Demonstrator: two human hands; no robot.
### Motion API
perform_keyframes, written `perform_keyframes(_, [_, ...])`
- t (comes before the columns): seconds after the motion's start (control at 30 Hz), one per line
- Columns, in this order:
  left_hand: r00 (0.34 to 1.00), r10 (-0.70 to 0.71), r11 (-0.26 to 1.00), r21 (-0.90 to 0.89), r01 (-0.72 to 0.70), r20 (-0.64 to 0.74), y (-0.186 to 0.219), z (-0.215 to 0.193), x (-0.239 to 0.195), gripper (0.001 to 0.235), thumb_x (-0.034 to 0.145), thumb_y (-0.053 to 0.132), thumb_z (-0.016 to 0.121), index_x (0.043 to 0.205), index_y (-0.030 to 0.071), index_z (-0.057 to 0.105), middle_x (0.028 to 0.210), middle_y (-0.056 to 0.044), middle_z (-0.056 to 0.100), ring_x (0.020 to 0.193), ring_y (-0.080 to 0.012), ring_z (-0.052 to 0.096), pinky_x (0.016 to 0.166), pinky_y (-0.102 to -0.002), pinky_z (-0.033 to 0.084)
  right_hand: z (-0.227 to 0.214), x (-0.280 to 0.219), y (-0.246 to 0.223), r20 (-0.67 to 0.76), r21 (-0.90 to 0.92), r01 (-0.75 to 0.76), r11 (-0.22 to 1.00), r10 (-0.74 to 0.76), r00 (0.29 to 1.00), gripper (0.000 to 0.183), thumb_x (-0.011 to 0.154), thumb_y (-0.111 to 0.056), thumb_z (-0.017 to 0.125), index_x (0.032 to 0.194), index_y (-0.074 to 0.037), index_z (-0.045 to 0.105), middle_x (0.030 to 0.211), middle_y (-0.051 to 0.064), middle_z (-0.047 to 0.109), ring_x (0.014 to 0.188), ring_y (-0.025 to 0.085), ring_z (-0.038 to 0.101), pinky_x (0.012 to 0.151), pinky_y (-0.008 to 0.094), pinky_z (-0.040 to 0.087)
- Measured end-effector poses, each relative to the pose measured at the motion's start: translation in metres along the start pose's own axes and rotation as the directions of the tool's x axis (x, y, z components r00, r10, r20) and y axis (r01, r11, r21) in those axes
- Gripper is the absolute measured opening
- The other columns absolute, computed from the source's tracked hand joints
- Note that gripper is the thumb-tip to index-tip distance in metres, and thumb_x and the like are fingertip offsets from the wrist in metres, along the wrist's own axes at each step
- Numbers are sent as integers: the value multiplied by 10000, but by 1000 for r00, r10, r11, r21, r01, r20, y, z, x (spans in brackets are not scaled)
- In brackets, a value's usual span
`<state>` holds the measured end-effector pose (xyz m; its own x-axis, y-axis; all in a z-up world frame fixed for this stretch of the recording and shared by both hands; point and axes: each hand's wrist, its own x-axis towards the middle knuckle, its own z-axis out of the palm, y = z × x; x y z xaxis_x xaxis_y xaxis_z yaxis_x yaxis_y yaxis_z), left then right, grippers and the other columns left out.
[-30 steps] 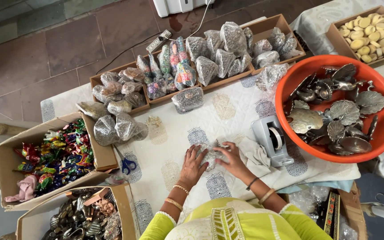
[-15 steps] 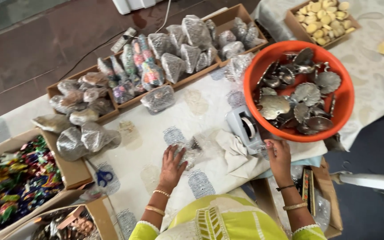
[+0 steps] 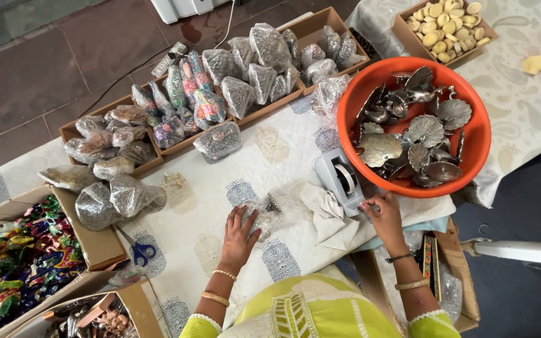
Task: The person wraps metal decorative figurines in clear plastic film at a work table, twisting the film closed around each item and placing the wrapped figurine into a cardboard box with others. They use a tape dispenser to cut or secure the plastic and take new figurines from an orange basin.
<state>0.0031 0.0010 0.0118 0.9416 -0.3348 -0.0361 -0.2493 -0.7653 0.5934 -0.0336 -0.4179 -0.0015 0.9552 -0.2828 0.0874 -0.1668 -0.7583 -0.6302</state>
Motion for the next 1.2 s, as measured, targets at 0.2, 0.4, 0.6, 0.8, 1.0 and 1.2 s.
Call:
perform_keyframes(0.2, [1000, -15, 1000, -2, 15, 18, 2, -2, -1, 533, 929, 269, 659, 1434, 140, 548, 1534, -148, 413, 1476, -368, 277, 1211, -484, 269, -16, -13, -27, 10, 198, -115, 974, 115, 993, 115, 949, -84, 681, 1053, -37, 690, 994, 72, 619, 829, 145, 609, 691, 291, 500])
perform_keyframes(0.4, [999, -12, 1000, 6, 12, 29, -1, 1, -1, 541, 933, 270, 654, 1444, 139, 534, 1543, -152, 393, 1475, -375, 260, 1204, -487, 260, 2, -27, 2, 113, 380, -282, 881, 259, 959, 130, 973, -78, 640, 1096, -39, 636, 900, 0, 659, 787, 84, 560, 721, 239, 476])
perform_keyframes(0.6, [999, -24, 999, 29, 23, 30, -1, 3, -1, 539, 928, 268, 659, 1439, 148, 537, 1539, -144, 397, 1473, -369, 264, 1209, -481, 264, 13, -38, 9, 120, 474, -350, 808, 334, 935, 288, 944, -65, 646, 1189, -69, 494, 854, 40, 618, 751, 95, 544, 688, 248, 453])
perform_keyframes(0.8, [1000, -19, 1000, -12, 19, 13, 3, -1, -3, 542, 926, 260, 666, 1441, 145, 541, 1549, -143, 400, 1480, -367, 263, 1214, -481, 266, 51, -52, 39, 69, 665, -263, 699, 294, 953, 145, 1023, -118, 615, 1118, -34, 545, 941, 12, 597, 818, 104, 531, 763, 251, 476])
perform_keyframes(1.0, [1000, 13, 1000, -13, -13, -5, 2, 0, -4, 535, 940, 266, 666, 1441, 126, 541, 1532, -157, 416, 1479, -374, 264, 1218, -496, 245, 72, -58, 36, -15, 865, -122, 486, 268, 963, 101, 1080, -121, 564, 1131, -46, 520, 980, 17, 565, 886, 99, 516, 862, 247, 457])
perform_keyframes(1.2, [1000, 22, 999, -27, -23, -18, 0, 1, -4, 533, 940, 260, 660, 1441, 121, 543, 1532, -172, 422, 1477, -375, 272, 1221, -494, 243, 74, -56, 35, 17, 920, -130, 370, 294, 956, 79, 1086, -133, 525, 1127, -75, 489, 997, 19, 549, 912, 111, 533, 908, 271, 486])
